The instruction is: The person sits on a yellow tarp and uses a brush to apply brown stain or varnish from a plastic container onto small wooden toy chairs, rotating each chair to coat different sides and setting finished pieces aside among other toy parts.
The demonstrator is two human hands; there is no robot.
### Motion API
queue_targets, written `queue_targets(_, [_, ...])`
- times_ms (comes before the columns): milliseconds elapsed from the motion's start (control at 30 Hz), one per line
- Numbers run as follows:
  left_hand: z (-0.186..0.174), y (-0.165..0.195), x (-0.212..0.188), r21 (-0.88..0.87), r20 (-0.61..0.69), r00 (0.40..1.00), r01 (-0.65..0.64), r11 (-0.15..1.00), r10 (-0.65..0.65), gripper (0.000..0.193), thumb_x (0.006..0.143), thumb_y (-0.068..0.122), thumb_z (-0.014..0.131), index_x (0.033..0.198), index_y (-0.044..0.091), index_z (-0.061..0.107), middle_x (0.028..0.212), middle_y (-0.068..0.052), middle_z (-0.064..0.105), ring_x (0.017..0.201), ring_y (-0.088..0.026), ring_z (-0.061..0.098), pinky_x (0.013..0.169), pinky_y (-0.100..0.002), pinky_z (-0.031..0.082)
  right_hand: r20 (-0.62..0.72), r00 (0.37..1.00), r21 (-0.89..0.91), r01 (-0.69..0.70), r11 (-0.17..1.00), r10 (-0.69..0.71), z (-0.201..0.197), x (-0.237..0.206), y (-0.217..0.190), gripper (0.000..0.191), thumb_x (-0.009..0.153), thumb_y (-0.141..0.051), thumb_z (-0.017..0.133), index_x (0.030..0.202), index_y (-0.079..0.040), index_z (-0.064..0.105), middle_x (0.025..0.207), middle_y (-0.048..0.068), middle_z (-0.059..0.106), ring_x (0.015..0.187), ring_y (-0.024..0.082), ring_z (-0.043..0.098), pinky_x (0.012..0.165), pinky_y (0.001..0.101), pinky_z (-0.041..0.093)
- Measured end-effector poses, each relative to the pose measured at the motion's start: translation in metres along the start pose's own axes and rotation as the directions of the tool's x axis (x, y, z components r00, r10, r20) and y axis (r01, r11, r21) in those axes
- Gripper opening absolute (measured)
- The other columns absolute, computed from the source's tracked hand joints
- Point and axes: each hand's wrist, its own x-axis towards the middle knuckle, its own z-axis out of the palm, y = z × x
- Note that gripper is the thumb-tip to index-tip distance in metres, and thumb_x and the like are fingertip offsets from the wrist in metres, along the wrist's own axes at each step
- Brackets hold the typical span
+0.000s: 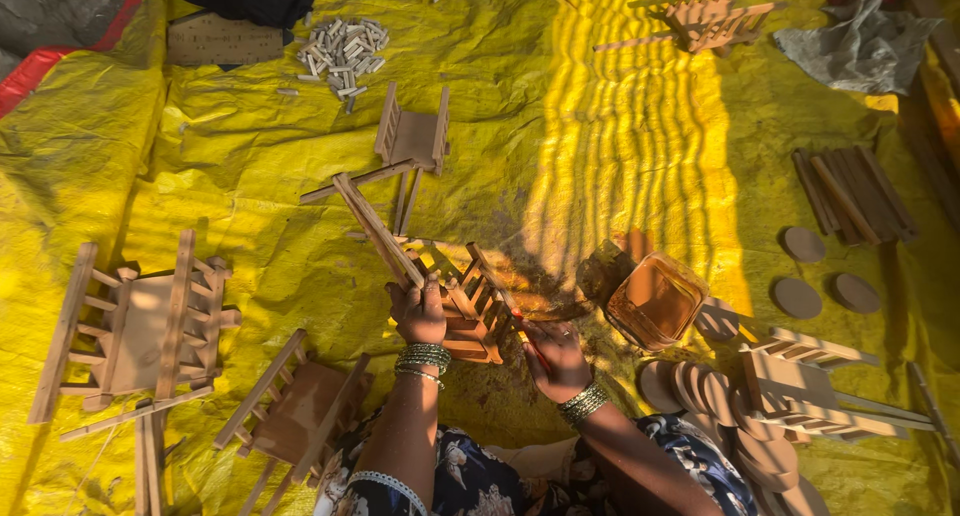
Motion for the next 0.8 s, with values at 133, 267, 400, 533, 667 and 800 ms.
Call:
queue_targets(133, [0.001, 0.007, 0.0, -0.11, -0.02, 0.999, 0.033, 0.993, -0.035, 0.049, 0.097, 0.047, 0.063, 0.103, 0.0, 0.074, 0.13, -0.031, 0.058, 0.1, -0.047, 0.066, 0.087, -0.055, 0.053, -0.139, 0.989, -0.019, 0.055, 0.998, -0.057, -0.006, 0.0, 0.002, 0.039, 0.088, -0.01, 0.069, 0.126, -0.002, 0.066, 0.116, 0.017, 0.071, 0.106, 0.035, 0.065, 0.098, 0.0459, 0.048])
queue_targets(267, [-0.001, 0.001, 0.003, -0.056, -0.086, 0.996, -0.03, 0.998, 0.025, 0.049, 0.102, 0.046, 0.061, 0.111, 0.001, 0.075, 0.139, -0.036, 0.052, 0.103, -0.05, 0.063, 0.088, -0.055, 0.051, 0.009, 1.0, 0.168, 0.006, 0.986, -0.007, -0.002, -0.002, 0.005, 0.042, 0.082, -0.006, 0.068, 0.124, 0.001, 0.067, 0.108, 0.019, 0.071, 0.099, 0.036, 0.066, 0.09, 0.0447, 0.051])
queue_targets(400, [0.0, -0.007, 0.003, -0.214, -0.009, 0.994, 0.103, 0.971, -0.107, 0.066, 0.101, 0.055, 0.062, 0.132, -0.002, 0.057, 0.141, -0.033, 0.056, 0.112, -0.047, 0.067, 0.095, -0.051, 0.054, -0.047, 0.994, 0.067, -0.096, 0.993, 0.1, -0.003, -0.002, 0.011, 0.036, 0.085, -0.005, 0.07, 0.12, -0.002, 0.07, 0.1, 0.015, 0.073, 0.089, 0.034, 0.069, 0.086, 0.043, 0.052])
queue_targets(533, [0.003, -0.011, 0.005, -0.306, -0.006, 0.97, 0.228, 0.924, -0.241, 0.072, 0.096, 0.059, 0.059, 0.128, -0.006, 0.059, 0.155, -0.038, 0.033, 0.12, -0.048, 0.06, 0.095, -0.05, 0.054, -0.184, 0.982, 0.053, 0.051, 0.997, -0.04, -0.008, -0.004, 0.007, 0.04, 0.083, -0.005, 0.07, 0.122, -0.001, 0.067, 0.102, 0.016, 0.072, 0.09, 0.033, 0.068, 0.09, 0.0457, 0.05])
queue_targets(667, [0.004, -0.011, 0.006, -0.175, -0.056, 0.975, 0.2, 0.964, -0.213, 0.068, 0.108, 0.054, 0.051, 0.116, -0.009, 0.075, 0.159, -0.039, 0.032, 0.14, -0.051, 0.04, 0.117, -0.054, 0.036, -0.108, 0.992, 0.074, -0.051, 0.996, 0.059, -0.007, -0.003, 0.006, 0.037, 0.086, -0.007, 0.072, 0.122, -0.001, 0.068, 0.103, 0.017, 0.073, 0.092, 0.035, 0.067, 0.089, 0.0443, 0.05])
queue_targets(800, [0.001, -0.008, 0.01, -0.381, -0.006, 0.939, 0.316, 0.869, -0.344, 0.071, 0.102, 0.057, 0.052, 0.127, -0.008, 0.063, 0.154, -0.033, 0.039, 0.126, -0.042, 0.05, 0.108, -0.05, 0.04, -0.127, 0.989, 0.068, -0.064, 0.996, 0.072, -0.007, -0.001, 0.011, 0.037, 0.087, -0.009, 0.072, 0.122, 0.0, 0.069, 0.102, 0.017, 0.074, 0.09, 0.034, 0.066, 0.091, 0.0455, 0.049])
